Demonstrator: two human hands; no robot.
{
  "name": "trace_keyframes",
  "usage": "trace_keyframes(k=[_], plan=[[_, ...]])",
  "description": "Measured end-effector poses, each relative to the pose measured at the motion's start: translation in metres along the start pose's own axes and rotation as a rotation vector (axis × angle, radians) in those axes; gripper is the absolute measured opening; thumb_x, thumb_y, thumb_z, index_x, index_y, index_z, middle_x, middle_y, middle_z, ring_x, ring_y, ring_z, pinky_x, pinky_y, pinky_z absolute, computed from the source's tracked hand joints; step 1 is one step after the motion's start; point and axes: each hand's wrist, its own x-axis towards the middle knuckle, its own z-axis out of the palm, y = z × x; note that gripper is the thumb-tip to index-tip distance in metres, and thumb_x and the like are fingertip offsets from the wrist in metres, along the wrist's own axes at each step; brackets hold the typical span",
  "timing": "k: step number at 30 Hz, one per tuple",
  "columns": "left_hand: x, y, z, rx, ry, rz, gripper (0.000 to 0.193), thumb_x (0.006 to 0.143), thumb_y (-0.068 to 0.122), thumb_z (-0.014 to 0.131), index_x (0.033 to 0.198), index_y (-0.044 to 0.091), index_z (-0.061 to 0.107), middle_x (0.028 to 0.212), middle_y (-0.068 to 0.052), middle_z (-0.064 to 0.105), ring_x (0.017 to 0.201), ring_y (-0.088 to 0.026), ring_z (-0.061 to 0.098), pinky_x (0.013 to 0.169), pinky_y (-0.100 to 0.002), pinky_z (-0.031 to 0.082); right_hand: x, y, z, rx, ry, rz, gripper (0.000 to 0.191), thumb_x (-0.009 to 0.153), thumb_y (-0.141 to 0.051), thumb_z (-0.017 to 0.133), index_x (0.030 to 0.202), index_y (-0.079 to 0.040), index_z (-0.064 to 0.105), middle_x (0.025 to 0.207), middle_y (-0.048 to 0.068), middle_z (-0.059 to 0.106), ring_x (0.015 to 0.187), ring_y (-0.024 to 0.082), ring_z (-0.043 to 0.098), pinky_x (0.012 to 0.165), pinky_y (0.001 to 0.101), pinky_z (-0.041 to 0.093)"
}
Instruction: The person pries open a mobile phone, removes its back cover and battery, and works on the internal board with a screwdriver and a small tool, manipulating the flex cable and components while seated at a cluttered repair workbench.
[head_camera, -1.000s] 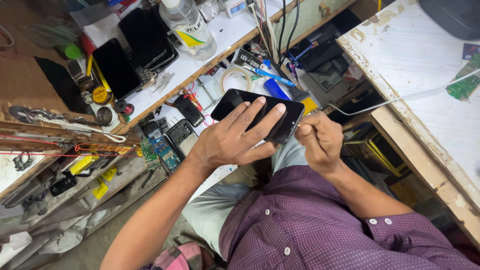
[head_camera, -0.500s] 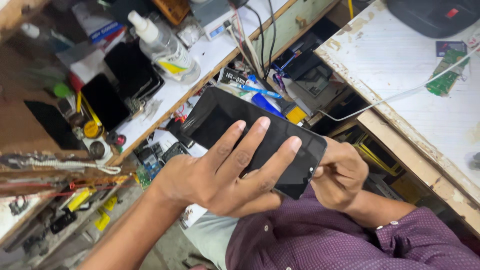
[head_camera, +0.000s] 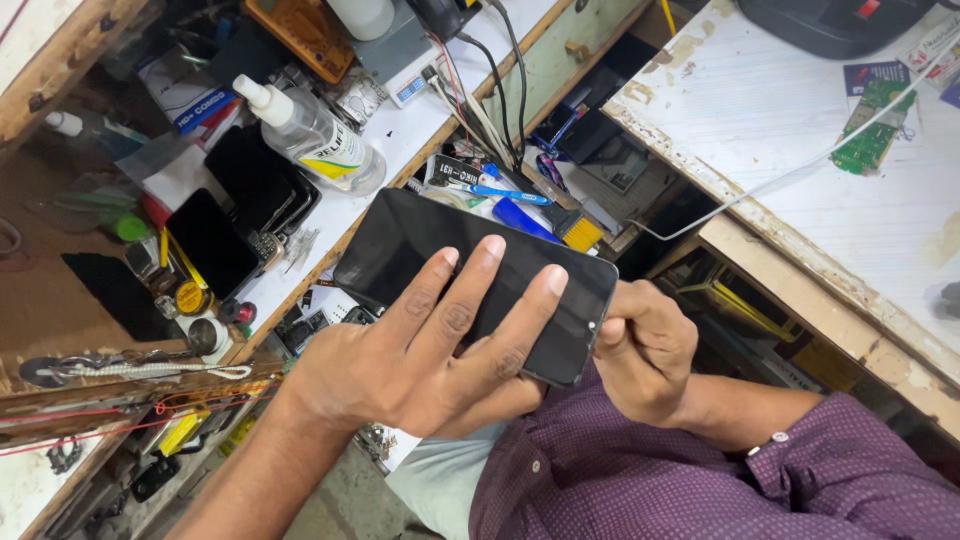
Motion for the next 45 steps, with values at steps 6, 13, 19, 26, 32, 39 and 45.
trace_keyframes(k=[6,13,19,26,32,39,45], plan=[[-0.001,-0.004,0.006,0.066,0.026,0.044,0.035,0.113,0.047,0.051,0.095,0.02,0.064,0.136,-0.007,0.07,0.117,-0.035,0.07,0.103,-0.045,0.053,0.004,0.004,0.001,0.06,-0.007,0.01,0.013,0.108,-0.009,0.06,0.114,0.0,0.054,0.098,0.006,0.064,0.077,0.005,0.058,0.066,0.0204,0.047],[-0.006,-0.003,0.008,0.062,-0.005,-0.033,0.044,0.112,0.052,0.05,0.11,0.014,0.071,0.138,-0.006,0.068,0.12,-0.032,0.069,0.102,-0.042,0.055,0.018,0.005,0.011,0.144,0.015,0.053,0.012,0.106,-0.006,0.064,0.113,-0.001,0.055,0.094,0.004,0.061,0.08,0.005,0.056,0.069,0.0199,0.044],[-0.011,0.0,0.007,0.057,-0.029,-0.085,0.058,0.111,0.051,0.05,0.13,0.0,0.069,0.139,-0.003,0.067,0.121,-0.03,0.068,0.102,-0.04,0.055,0.02,0.009,0.016,0.007,0.043,-0.015,0.006,0.109,-0.004,0.064,0.108,-0.001,0.059,0.093,0.002,0.058,0.077,0.005,0.048,0.07,0.0183,0.038],[-0.013,0.001,0.01,0.012,-0.022,-0.122,0.054,0.111,0.048,0.053,0.127,0.0,0.069,0.139,-0.005,0.067,0.123,-0.031,0.068,0.101,-0.04,0.055,0.027,0.006,0.024,0.107,0.077,0.025,0.014,0.103,-0.005,0.069,0.108,-0.001,0.057,0.096,0.001,0.056,0.081,0.006,0.047,0.072,0.0212,0.038],[-0.021,0.006,0.024,-0.061,0.042,-0.171,0.024,0.105,0.036,0.065,0.111,0.013,0.068,0.137,-0.012,0.066,0.119,-0.036,0.067,0.099,-0.043,0.057,0.045,-0.007,0.016,-0.335,-0.036,-0.003,0.002,0.1,0.0,0.068,0.099,0.0,0.066,0.084,0.003,0.06,0.071,0.007,0.051,0.063,0.0226,0.038],[-0.053,0.043,0.062,-0.392,0.21,-0.681,0.024,0.091,0.005,0.076,0.113,0.01,0.069,0.138,-0.014,0.068,0.119,-0.028,0.071,0.098,-0.036,0.06,0.052,-0.009,0.008,-0.429,-0.019,0.027,0.017,0.102,0.004,0.064,0.118,0.003,0.068,0.084,0.005,0.061,0.066,0.01,0.055,0.059,0.022,0.043],[-0.074,0.104,0.122,-0.944,0.625,-1.563,0.017,0.098,0.001,0.074,0.113,0.004,0.066,0.102,-0.006,0.067,0.089,-0.01,0.061,0.078,-0.025,0.051,0.049,0.006,-0.005,-0.105,0.039,0.174,0.016,0.111,0.005,0.063,0.127,0.005,0.062,0.099,0.016,0.073,0.076,0.015,0.068,0.069,0.0241,0.058]])
